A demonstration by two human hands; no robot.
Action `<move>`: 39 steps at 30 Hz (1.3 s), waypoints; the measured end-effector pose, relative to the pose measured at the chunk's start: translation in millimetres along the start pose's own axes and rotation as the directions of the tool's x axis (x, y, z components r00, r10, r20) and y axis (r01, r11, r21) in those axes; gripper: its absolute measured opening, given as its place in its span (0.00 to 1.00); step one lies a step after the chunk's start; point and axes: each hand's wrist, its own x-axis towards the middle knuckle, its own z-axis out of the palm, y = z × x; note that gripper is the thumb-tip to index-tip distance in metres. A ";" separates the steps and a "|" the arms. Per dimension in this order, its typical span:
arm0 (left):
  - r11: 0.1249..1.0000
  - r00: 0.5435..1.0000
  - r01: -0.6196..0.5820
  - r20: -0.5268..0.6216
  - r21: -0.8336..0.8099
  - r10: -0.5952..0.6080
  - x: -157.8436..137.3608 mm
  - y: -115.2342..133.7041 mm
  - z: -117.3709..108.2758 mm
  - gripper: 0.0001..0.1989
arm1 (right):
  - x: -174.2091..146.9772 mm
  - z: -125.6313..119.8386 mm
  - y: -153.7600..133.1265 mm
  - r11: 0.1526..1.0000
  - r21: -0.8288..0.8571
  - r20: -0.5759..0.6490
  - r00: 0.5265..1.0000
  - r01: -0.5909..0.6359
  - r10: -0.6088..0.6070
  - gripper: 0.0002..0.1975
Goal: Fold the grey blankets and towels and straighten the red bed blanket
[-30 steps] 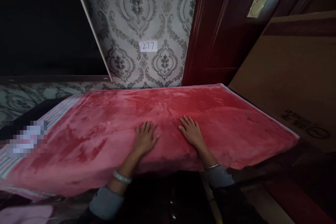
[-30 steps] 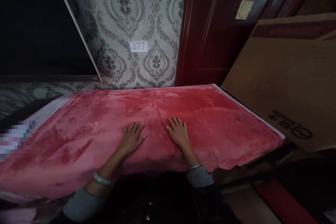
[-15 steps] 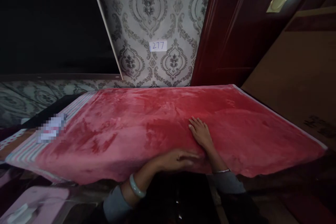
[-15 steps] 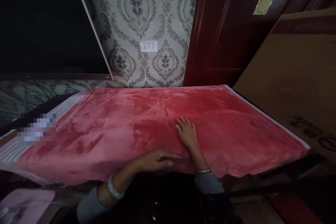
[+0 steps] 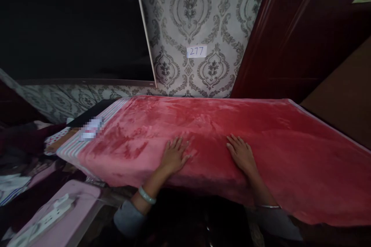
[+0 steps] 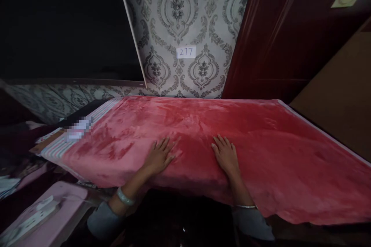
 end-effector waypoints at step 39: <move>0.507 0.524 0.850 -0.321 0.141 -0.789 -130.7 -194.9 -52.2 0.31 | 8.1 45.8 46.0 0.974 0.038 -0.218 0.953 0.223 -0.210 0.31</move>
